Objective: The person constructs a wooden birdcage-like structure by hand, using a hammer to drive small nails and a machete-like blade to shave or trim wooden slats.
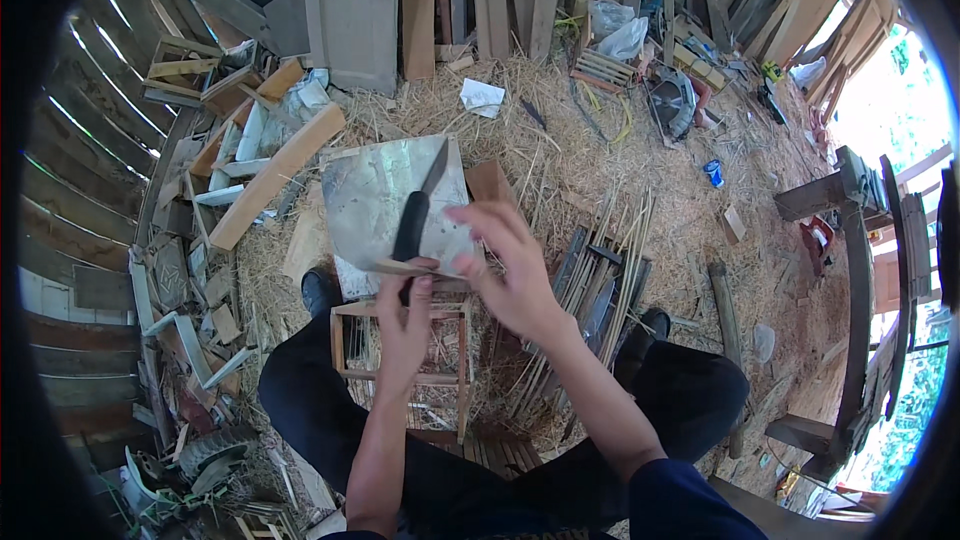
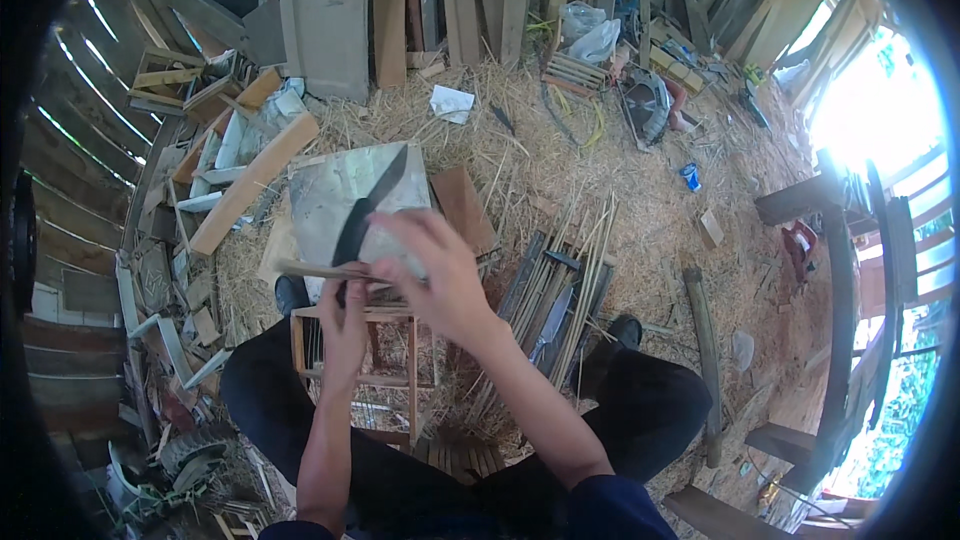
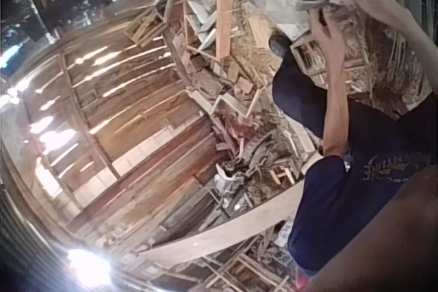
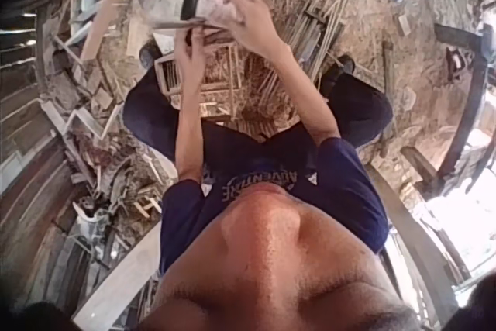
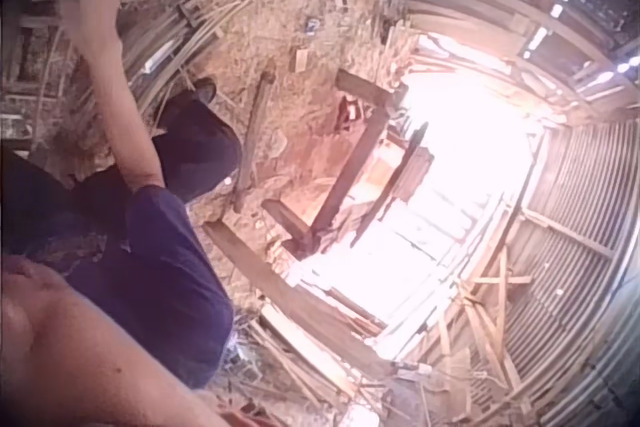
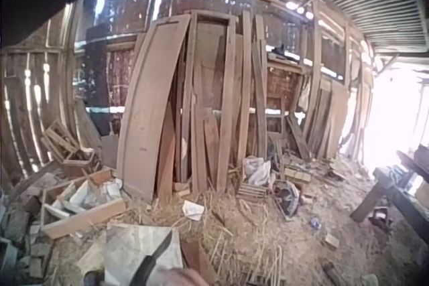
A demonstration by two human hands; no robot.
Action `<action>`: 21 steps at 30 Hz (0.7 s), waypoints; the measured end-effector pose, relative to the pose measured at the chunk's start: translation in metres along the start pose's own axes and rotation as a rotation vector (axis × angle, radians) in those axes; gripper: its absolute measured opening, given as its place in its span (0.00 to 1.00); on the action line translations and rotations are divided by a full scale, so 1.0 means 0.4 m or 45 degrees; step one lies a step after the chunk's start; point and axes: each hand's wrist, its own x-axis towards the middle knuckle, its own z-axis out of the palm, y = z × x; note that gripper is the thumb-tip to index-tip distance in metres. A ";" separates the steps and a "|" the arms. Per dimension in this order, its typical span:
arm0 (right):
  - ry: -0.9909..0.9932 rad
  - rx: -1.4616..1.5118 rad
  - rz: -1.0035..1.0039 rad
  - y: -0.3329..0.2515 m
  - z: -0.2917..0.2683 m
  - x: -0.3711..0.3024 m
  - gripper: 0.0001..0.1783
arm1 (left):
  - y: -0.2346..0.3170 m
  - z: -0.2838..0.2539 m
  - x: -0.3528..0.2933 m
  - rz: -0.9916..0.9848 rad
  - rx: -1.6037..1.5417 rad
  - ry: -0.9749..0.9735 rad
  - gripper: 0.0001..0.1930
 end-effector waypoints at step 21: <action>-0.210 -1.190 1.216 0.916 0.200 -0.187 0.60 | -0.051 -0.099 0.117 -0.060 -0.033 0.273 0.11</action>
